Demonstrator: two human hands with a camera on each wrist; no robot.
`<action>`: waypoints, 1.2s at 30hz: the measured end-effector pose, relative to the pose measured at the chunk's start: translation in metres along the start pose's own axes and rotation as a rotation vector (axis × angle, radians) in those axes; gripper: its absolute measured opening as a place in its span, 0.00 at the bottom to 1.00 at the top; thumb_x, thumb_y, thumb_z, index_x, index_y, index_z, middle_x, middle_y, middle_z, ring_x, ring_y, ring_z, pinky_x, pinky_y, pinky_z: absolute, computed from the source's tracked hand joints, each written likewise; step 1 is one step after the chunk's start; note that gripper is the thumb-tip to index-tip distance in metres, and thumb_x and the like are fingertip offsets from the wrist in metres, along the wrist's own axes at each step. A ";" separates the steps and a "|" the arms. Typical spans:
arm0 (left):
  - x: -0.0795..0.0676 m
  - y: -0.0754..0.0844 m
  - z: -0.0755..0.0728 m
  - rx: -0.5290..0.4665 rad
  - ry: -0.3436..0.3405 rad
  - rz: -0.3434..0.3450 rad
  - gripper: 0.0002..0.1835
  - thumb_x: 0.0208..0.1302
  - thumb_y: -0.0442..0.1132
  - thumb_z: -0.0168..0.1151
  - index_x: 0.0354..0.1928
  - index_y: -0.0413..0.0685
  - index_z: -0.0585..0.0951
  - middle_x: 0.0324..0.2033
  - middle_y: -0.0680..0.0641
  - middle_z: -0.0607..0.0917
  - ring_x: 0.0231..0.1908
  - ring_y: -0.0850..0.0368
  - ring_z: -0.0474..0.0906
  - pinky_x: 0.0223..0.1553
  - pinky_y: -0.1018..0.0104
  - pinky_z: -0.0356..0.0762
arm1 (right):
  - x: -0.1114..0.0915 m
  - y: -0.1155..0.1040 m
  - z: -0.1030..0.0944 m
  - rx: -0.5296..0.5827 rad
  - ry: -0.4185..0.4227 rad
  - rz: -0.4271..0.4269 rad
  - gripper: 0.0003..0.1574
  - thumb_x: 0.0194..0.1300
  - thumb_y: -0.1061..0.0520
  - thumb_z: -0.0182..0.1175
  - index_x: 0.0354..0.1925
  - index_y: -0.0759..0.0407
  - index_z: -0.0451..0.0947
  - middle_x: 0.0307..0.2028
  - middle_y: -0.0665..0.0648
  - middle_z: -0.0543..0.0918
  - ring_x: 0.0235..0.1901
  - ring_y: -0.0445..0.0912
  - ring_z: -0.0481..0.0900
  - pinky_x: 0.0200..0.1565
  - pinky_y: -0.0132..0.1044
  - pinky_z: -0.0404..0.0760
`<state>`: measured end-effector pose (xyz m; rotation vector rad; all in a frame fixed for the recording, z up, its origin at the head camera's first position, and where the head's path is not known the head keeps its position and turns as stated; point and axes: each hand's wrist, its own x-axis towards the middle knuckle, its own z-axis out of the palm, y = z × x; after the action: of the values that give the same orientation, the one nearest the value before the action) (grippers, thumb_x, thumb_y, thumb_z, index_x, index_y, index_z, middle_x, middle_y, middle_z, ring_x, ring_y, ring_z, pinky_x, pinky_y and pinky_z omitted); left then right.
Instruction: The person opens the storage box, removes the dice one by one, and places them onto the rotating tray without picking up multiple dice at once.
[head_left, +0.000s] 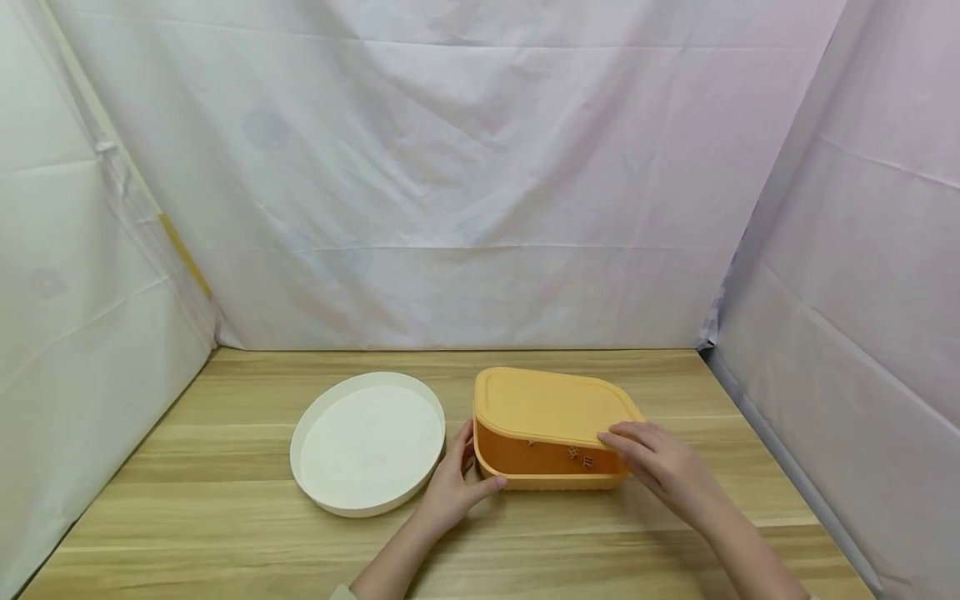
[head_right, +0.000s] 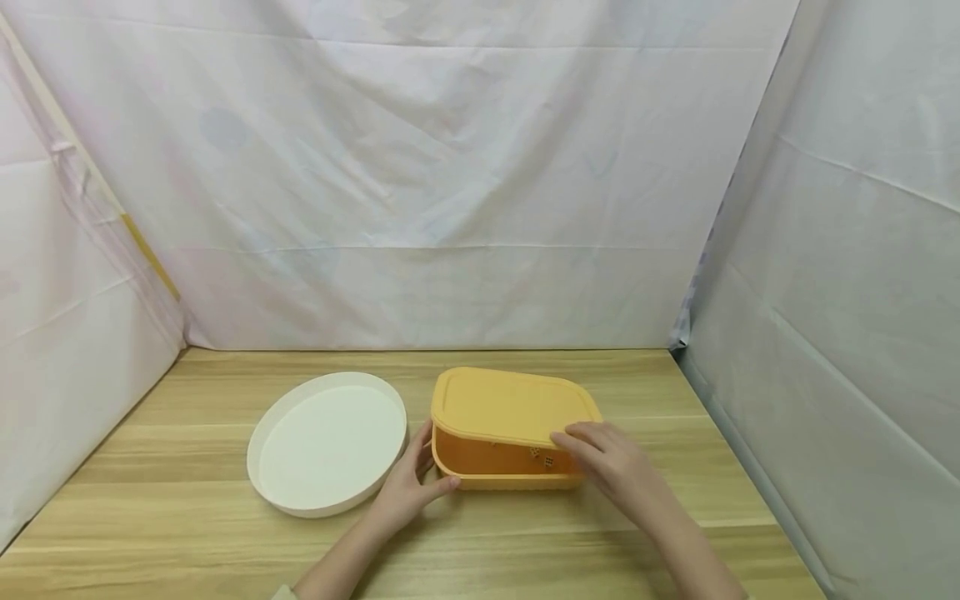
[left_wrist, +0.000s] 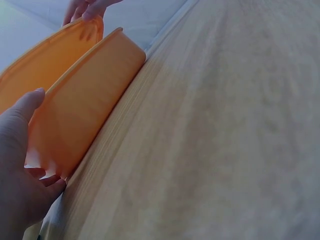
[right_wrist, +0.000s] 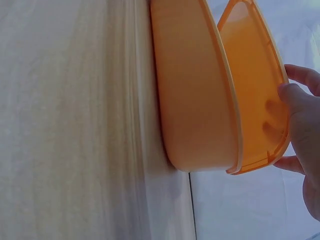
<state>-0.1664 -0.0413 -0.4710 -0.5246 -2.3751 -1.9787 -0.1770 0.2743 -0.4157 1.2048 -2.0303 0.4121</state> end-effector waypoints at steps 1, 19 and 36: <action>0.001 -0.004 0.001 0.009 0.002 -0.001 0.51 0.49 0.43 0.69 0.68 0.39 0.47 0.65 0.38 0.56 0.60 0.42 0.58 0.58 0.47 0.58 | 0.001 0.000 -0.001 -0.005 0.001 0.000 0.20 0.70 0.53 0.43 0.50 0.59 0.77 0.43 0.55 0.79 0.39 0.51 0.77 0.46 0.35 0.73; 0.001 -0.001 0.003 0.014 0.013 0.001 0.52 0.49 0.46 0.69 0.68 0.37 0.47 0.65 0.37 0.55 0.59 0.41 0.59 0.58 0.47 0.58 | 0.010 0.003 -0.009 -0.026 0.014 0.078 0.21 0.71 0.53 0.41 0.50 0.56 0.77 0.39 0.53 0.77 0.29 0.40 0.72 0.28 0.23 0.72; 0.003 -0.015 0.004 0.047 0.023 -0.028 0.53 0.46 0.50 0.70 0.69 0.48 0.48 0.63 0.41 0.61 0.60 0.48 0.61 0.60 0.53 0.57 | 0.016 0.011 -0.016 0.045 0.056 0.178 0.22 0.71 0.51 0.42 0.51 0.59 0.77 0.39 0.54 0.76 0.29 0.39 0.69 0.30 0.22 0.69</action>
<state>-0.1723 -0.0394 -0.4855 -0.4668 -2.4212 -1.9235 -0.1843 0.2794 -0.3921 1.0303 -2.0968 0.5742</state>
